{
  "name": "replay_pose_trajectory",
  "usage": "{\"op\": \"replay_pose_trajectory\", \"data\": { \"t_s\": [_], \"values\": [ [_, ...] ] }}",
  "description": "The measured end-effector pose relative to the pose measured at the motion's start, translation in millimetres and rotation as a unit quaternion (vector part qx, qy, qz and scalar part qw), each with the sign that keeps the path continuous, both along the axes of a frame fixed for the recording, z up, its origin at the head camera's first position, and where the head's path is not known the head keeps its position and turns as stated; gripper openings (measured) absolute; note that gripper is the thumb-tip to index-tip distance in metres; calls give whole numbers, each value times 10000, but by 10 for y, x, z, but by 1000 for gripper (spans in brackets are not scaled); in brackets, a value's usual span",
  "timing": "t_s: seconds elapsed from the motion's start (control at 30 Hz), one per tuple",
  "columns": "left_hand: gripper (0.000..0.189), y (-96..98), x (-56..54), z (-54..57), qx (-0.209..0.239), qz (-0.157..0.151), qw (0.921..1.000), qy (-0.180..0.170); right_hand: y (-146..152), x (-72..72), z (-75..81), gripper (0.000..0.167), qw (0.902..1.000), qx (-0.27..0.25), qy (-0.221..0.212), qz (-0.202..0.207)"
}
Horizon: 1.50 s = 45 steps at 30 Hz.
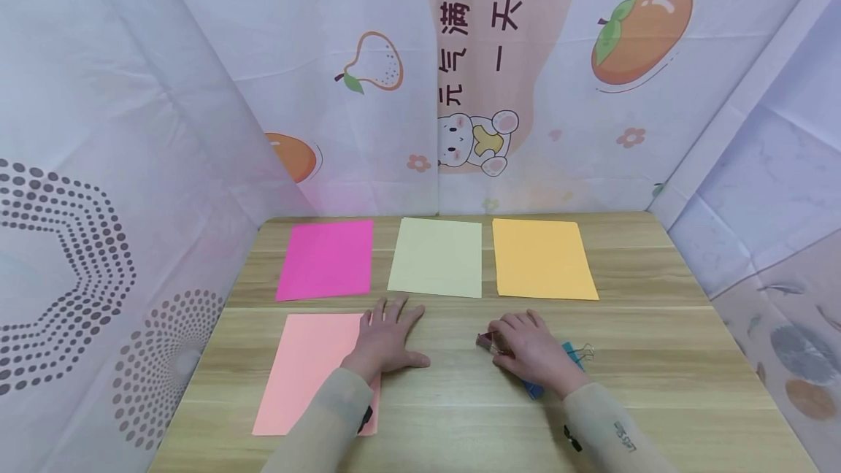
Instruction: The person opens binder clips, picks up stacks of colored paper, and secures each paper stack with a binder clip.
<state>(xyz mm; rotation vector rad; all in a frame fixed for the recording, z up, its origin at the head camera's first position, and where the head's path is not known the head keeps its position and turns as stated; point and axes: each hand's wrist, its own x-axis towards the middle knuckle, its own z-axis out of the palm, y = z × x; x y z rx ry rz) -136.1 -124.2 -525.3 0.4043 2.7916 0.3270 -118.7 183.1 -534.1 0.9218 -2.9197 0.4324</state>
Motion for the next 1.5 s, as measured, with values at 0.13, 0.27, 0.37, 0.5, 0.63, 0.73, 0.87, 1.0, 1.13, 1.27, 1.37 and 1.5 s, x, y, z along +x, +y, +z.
{"op": "replay_pose_trajectory", "data": {
  "t_s": [0.13,0.27,0.37,0.5,0.63,0.73,0.87,1.0,1.13,1.27,1.37,1.5],
  "values": [
    [99,-1,6,-1,-1,-9,10000,26,17,-3,20,50,9999,9,-129,11],
    [99,-4,6,-8,-2,-24,10000,36,32,-7,26,51,9998,3,-180,13],
    [99,-5,0,-9,-7,-34,10000,19,41,-13,22,52,9998,33,-192,5],
    [98,-4,2,5,25,-28,10000,-8,49,-16,28,51,9998,34,-174,22],
    [98,-7,12,19,93,1,10000,-20,45,-21,32,47,9999,12,-146,53],
    [98,-9,13,16,114,9,9999,-29,45,-22,31,46,9999,36,-138,56],
    [98,-14,5,-2,110,12,9999,-56,43,-22,31,47,9999,57,-126,62],
    [98,-21,-2,-21,117,14,9999,-78,41,-26,24,43,9999,39,-102,87],
    [99,-23,-11,-32,121,11,9999,-90,44,-29,17,39,9999,4,-143,88],
    [99,-22,-14,-30,91,9,9999,-104,45,-30,16,38,9997,-50,-254,42],
    [98,-21,-8,-25,105,3,9999,-106,45,-29,21,37,9995,-111,-298,25],
    [98,-24,0,-21,163,15,9998,-81,46,-29,28,38,9995,-169,-277,15]
  ]
}}
